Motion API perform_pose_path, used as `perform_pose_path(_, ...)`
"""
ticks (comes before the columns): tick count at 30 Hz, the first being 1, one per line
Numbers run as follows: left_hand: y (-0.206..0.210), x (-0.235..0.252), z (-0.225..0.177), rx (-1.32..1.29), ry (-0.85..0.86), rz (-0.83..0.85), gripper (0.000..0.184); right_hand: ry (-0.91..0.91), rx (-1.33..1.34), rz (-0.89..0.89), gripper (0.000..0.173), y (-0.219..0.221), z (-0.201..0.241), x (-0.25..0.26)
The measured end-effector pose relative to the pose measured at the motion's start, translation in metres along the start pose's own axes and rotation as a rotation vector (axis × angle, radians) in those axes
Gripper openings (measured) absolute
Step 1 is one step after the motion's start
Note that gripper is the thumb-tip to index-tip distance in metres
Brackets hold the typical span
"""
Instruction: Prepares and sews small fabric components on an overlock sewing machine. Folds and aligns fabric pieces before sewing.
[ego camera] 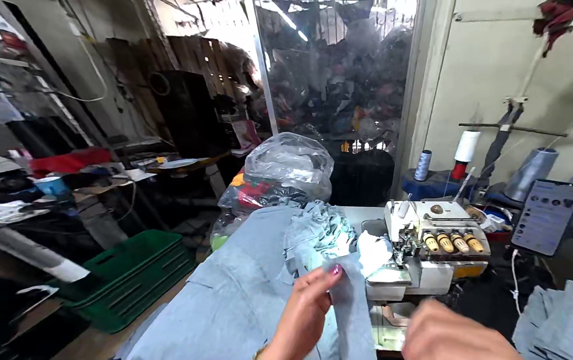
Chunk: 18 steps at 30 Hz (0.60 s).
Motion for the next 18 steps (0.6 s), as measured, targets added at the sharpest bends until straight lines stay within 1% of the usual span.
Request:
perform_pose_path(2, 0.026, -0.021, -0.007, -0.026, 0.087, 0.115, 0.02, -0.059, -0.138, -0.11, 0.025, -0.009, -0.016, 0.007)
perform_pose_path(4, 0.043, -0.036, -0.011, -0.075, 0.156, 0.156, 0.012, -0.05, -0.255, -0.189, 0.026, -0.018, -0.03, 0.008)
perform_pose_path(6, 0.057, -0.047, -0.014, -0.114, 0.205, 0.168, 0.012, -0.004, -0.302, -0.227, 0.027, -0.025, -0.039, 0.007)
perform_pose_path(11, 0.072, -0.053, -0.007, -0.201, 0.202, 0.197, 0.01, 0.128, -0.274, -0.248, 0.028, -0.04, -0.05, 0.001)
perform_pose_path(16, 0.078, -0.056, -0.004, -0.195, 0.223, 0.248, 0.012, 0.224, -0.179, -0.278, 0.018, -0.047, -0.061, -0.006)
perform_pose_path(17, 0.077, -0.055, -0.003, -0.209, 0.224, 0.253, 0.015, 0.232, -0.16, -0.286, 0.016, -0.047, -0.062, -0.006)
perform_pose_path(18, 0.077, -0.055, -0.001, -0.227, 0.214, 0.278, 0.022, 0.241, -0.148, -0.289, 0.015, -0.047, -0.063, -0.006)
Point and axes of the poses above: each hand's wrist, its own x-axis towards the middle knuckle, its own y-axis out of the palm, z = x × y, the point moved 10 cm from there along x, towards the middle knuckle, and after that the axes turned 14 degrees about -z, right-handed, at the moved point
